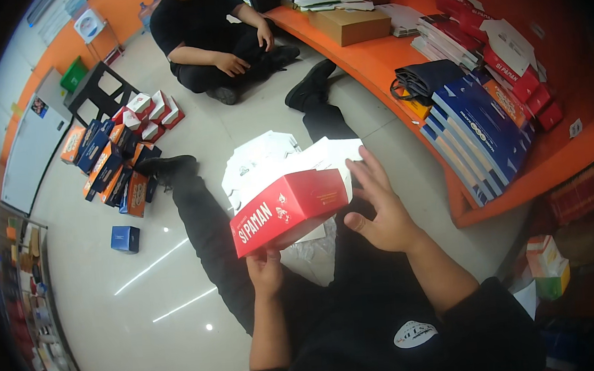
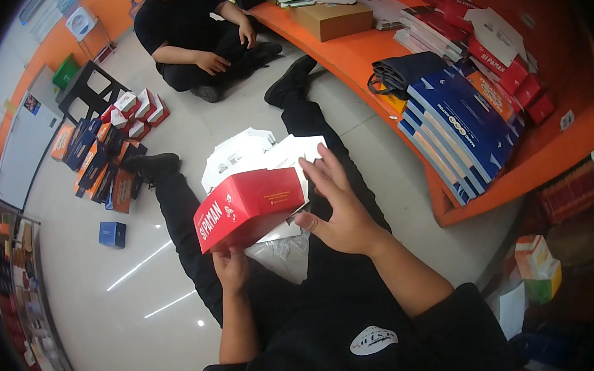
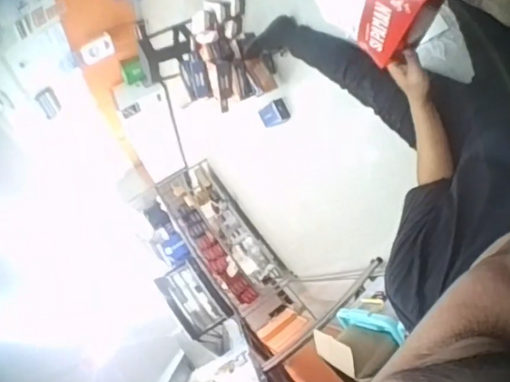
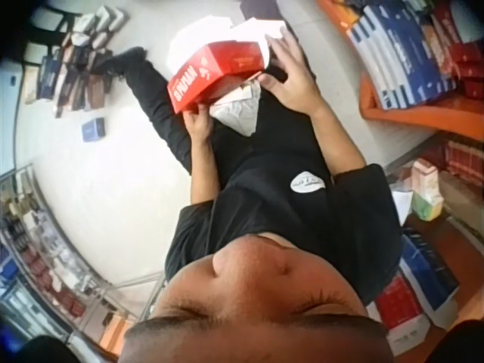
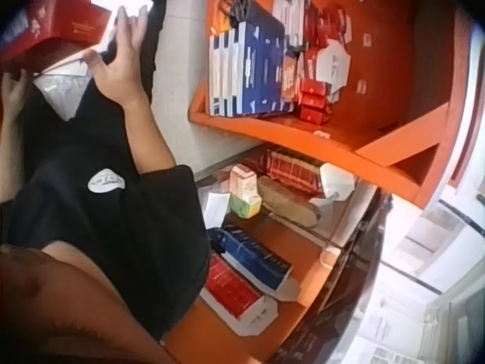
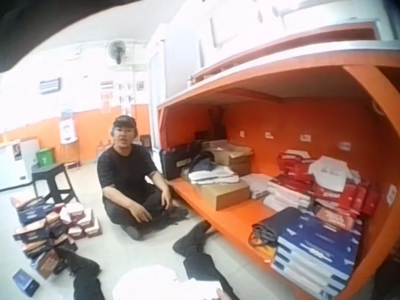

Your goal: The person folds flat cardboard food container templates into boxes by hand while sitting on the floor.

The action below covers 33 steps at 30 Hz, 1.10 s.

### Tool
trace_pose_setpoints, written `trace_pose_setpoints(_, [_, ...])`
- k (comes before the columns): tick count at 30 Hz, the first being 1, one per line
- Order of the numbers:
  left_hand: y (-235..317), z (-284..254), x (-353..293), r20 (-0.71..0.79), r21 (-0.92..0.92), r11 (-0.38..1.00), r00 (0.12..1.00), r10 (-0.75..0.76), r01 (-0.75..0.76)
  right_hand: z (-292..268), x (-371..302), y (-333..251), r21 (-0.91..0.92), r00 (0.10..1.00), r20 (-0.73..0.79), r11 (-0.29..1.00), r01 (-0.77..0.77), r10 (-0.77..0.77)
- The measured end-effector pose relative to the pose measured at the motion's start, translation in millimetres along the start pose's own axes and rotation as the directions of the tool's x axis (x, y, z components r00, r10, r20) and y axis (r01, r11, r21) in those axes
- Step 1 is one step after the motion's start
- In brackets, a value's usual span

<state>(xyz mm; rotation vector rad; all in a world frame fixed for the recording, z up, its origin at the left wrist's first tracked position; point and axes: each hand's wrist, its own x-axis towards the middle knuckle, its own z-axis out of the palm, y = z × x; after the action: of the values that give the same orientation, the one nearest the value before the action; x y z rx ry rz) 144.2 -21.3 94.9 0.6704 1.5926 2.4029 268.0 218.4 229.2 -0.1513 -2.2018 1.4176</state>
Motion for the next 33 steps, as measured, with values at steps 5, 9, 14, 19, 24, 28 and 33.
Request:
trace_pose_setpoints(5, [-19, -16, 2, 0.051, -0.025, 0.999, 0.998, -0.046, 0.047, 5, 7, 15, 0.06, 1.0, -0.003, 0.998, -0.029, 0.029])
trace_pose_setpoints(9, [-19, -19, 1, 0.146, -0.196, 0.947, 0.963, -0.227, 0.253, 9, 7, 17, 0.216, 1.0, 0.014, 0.976, -0.025, 0.022])
trace_pose_setpoints(14, [-6, 3, 3, -0.16, 0.366, 0.761, 0.842, -0.516, 0.536, 8, 11, 12, 0.126, 0.994, -0.053, 0.988, -0.084, 0.091])
trace_pose_setpoints(19, [38, 32, 0, 0.163, 0.813, 0.524, 0.963, 0.213, -0.254, 1, 12, -11, -0.069, 0.975, 0.221, 0.997, 0.04, -0.023])
trace_pose_setpoints(24, [48, 31, 9, 0.394, 0.596, 0.665, 0.885, 0.246, -0.45, 15, 10, -21, 0.012, 0.958, 0.283, 0.999, -0.045, 0.039])
trace_pose_setpoints(28, [54, 40, 2, 0.289, 0.659, 0.662, 0.932, 0.217, -0.358, 25, 4, -19, -0.08, 0.982, 0.191, 0.997, 0.008, 0.007])
trace_pose_setpoints(33, [59, 49, 0, 0.304, 0.7, 0.601, 0.922, 0.239, -0.387, 30, 2, -16, -0.134, 0.988, 0.148, 0.989, 0.068, -0.048])
